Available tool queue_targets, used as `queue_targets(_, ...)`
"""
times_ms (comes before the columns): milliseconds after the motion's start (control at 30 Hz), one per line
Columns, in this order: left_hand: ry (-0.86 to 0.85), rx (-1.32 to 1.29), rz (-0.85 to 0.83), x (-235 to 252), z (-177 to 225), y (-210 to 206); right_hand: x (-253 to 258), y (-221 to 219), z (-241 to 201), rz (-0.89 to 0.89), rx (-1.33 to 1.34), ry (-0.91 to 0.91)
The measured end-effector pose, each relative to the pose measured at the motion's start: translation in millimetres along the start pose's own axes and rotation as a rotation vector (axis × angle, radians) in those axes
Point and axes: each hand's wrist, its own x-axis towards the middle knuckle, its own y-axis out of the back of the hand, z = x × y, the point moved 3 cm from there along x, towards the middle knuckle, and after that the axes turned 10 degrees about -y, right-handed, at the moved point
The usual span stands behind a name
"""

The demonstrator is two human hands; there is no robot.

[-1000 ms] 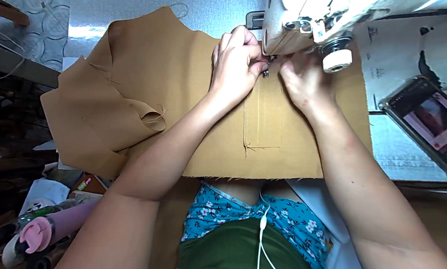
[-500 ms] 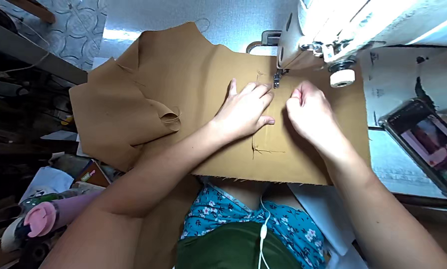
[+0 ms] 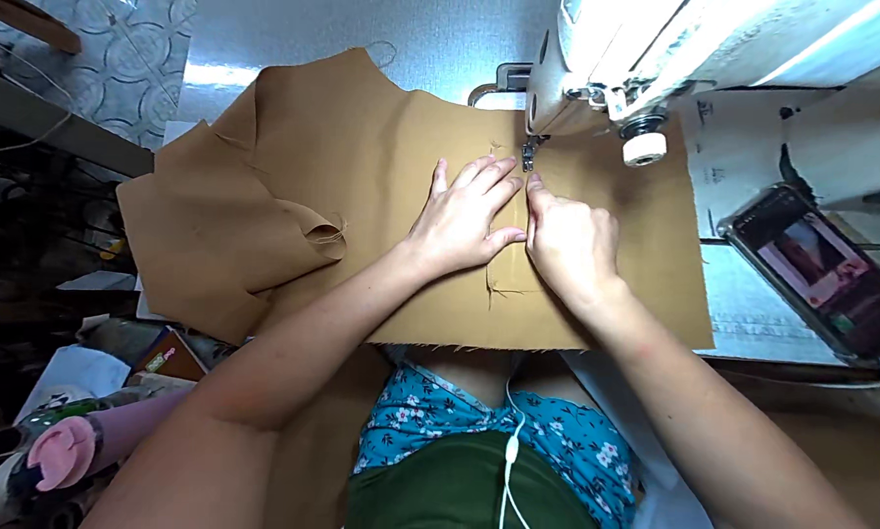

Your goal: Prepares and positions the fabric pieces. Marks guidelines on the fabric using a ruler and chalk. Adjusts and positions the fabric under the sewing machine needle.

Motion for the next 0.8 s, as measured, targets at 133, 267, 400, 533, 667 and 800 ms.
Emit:
queue_targets(133,0.009,-0.006,0.003,-1.0,1.3,1.0,-4.4,3.5,-1.8,-0.006,-0.008,0.018)
queue_targets(267,0.005,-0.011,0.005,-1.4,1.0,0.2,-3.6,4.0,-3.0,-0.044,-0.035,0.005)
queue_targets(400,0.013,-0.022,-0.005,-1.1,0.0,1.5,0.5,4.9,-6.5,-0.087,-0.065,-0.020)
queue_targets(533,0.010,-0.018,-0.004,0.6,-1.6,2.2,2.0,5.5,-7.1,-0.059,-0.093,-0.014)
queue_targets(667,0.024,0.004,-0.029,-4.9,6.7,3.7,-9.9,-2.2,12.4,0.100,0.044,0.154)
queue_targets(800,-0.152,0.000,0.081,-38.1,35.1,6.3,-64.6,1.2,41.3,0.132,0.266,0.444)
